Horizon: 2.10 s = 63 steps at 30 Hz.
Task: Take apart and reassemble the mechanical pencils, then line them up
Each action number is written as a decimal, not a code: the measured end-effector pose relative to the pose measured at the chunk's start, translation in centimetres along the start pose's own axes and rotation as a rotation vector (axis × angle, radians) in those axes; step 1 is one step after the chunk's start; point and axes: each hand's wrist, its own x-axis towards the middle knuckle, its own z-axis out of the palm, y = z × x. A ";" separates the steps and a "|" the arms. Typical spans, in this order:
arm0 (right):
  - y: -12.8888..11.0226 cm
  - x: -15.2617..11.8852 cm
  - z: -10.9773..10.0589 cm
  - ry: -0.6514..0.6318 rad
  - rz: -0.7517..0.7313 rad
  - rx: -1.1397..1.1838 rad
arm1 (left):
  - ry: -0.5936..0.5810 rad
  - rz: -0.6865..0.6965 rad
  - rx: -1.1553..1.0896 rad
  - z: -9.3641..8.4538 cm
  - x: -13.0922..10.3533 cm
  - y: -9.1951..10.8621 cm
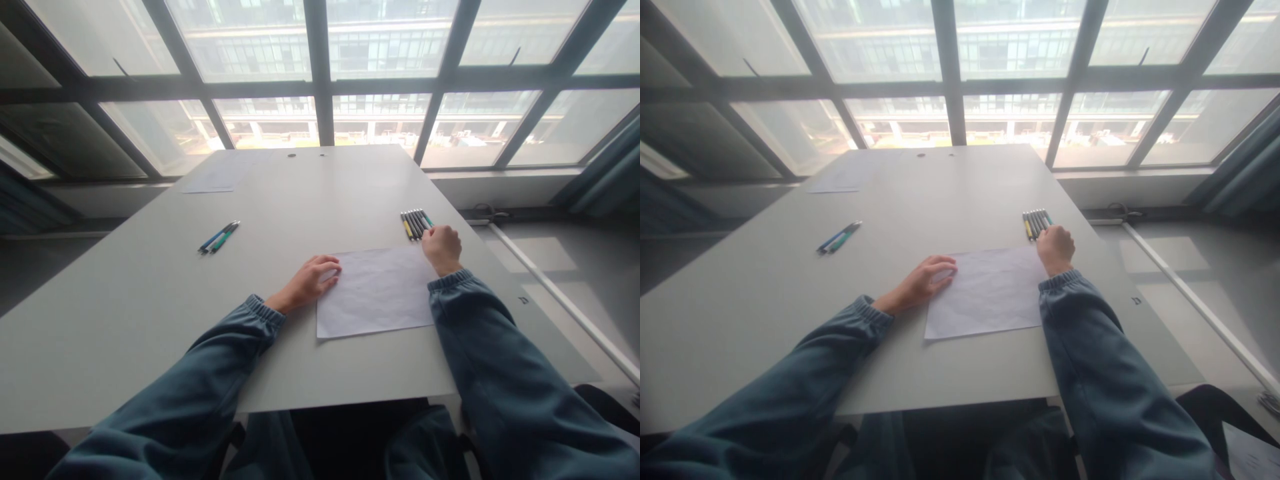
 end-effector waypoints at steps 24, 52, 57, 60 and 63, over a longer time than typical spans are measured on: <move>-3.7 -7.4 3.3 -0.363 -1.056 0.393 | 0.039 -0.027 0.088 -2.3 -1.3 -0.6; -4.9 -9.4 3.9 -0.240 -1.137 0.546 | 0.593 -1.047 0.607 -12.8 -7.0 -15.2; -4.9 -9.5 4.0 -0.236 -1.158 0.543 | 0.570 -1.090 0.596 -12.8 -7.2 -15.1; -5.0 -9.5 4.0 -0.231 -1.164 0.552 | 0.561 -1.098 0.605 -12.6 -7.2 -15.1; -5.1 -9.5 3.8 -0.235 -1.160 0.558 | 0.549 -1.079 0.596 -12.6 -7.2 -15.1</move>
